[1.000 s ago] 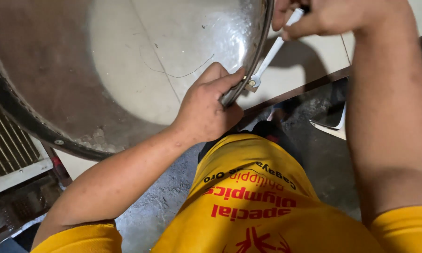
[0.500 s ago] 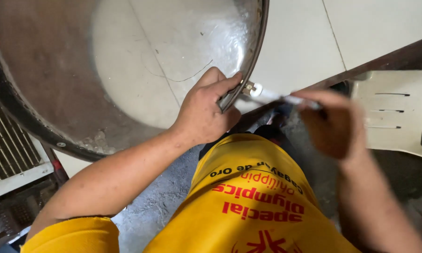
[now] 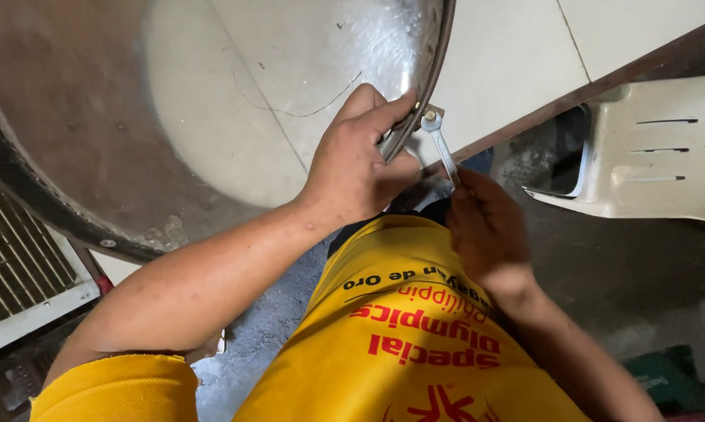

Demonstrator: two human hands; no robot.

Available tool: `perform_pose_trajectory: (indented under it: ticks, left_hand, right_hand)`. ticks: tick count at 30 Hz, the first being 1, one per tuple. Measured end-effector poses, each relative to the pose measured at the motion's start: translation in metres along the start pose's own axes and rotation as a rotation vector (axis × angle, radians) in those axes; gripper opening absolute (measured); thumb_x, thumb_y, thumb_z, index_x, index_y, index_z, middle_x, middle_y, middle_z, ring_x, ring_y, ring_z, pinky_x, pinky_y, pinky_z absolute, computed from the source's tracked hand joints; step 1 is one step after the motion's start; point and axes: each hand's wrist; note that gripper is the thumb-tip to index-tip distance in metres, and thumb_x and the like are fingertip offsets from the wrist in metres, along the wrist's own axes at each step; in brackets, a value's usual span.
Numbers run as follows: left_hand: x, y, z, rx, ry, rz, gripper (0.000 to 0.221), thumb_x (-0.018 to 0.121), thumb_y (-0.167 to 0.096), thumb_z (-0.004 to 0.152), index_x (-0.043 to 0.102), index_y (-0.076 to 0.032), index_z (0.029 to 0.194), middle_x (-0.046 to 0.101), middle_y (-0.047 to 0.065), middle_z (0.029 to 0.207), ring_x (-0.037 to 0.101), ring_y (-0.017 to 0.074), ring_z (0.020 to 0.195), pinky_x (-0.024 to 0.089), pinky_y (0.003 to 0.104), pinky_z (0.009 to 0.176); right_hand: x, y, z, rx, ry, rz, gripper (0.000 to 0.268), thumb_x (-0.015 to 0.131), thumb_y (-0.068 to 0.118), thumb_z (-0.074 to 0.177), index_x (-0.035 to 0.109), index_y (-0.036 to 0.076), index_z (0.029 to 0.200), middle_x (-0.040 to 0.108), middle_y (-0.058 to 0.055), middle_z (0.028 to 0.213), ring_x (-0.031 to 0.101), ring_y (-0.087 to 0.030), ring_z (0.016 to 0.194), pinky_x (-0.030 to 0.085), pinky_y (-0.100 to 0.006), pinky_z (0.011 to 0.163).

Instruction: Using a wrench to adjust bolts on a large vat and checking the soapy water mixture inside.

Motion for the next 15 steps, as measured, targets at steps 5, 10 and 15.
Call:
perform_pose_trajectory:
  ticks: [5, 10, 15]
  left_hand:
    - [0.0, 0.0, 0.003, -0.06, 0.009, 0.04, 0.062, 0.062, -0.014, 0.077, 0.063, -0.009, 0.139, 0.046, -0.001, 0.092, 0.054, 0.0144, 0.085, 0.048, 0.026, 0.072]
    - [-0.008, -0.016, 0.005, -0.168, 0.051, 0.012, 0.058, 0.051, -0.011, 0.076, 0.07, -0.017, 0.13, 0.042, -0.004, 0.085, 0.048, 0.0108, 0.078, 0.044, 0.023, 0.06]
    - [-0.009, -0.018, 0.007, -0.204, 0.101, 0.03, 0.062, 0.06, -0.016, 0.077, 0.063, -0.016, 0.14, 0.045, -0.004, 0.09, 0.049, 0.0101, 0.072, 0.046, 0.023, 0.058]
  right_hand:
    - [0.008, 0.018, 0.004, 0.223, -0.006, 0.095, 0.027, 0.04, 0.01, 0.107, 0.064, 0.006, 0.119, 0.04, 0.001, 0.056, 0.026, -0.007, 0.041, 0.023, -0.024, 0.034]
    - [-0.048, 0.032, 0.057, 0.492, -0.052, 0.406, 0.021, 0.063, 0.021, 0.085, 0.074, 0.006, 0.094, 0.074, -0.01, 0.094, 0.069, -0.023, 0.088, 0.053, -0.031, 0.089]
    - [-0.111, 0.075, 0.176, -0.108, 0.459, -1.009, 0.018, 0.068, 0.02, 0.097, 0.082, 0.012, 0.106, 0.07, -0.006, 0.073, 0.054, -0.019, 0.065, 0.039, -0.035, 0.067]
Point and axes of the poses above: each hand's wrist, its own z-axis towards the middle knuckle, its own x-axis out of the palm, y = z × x
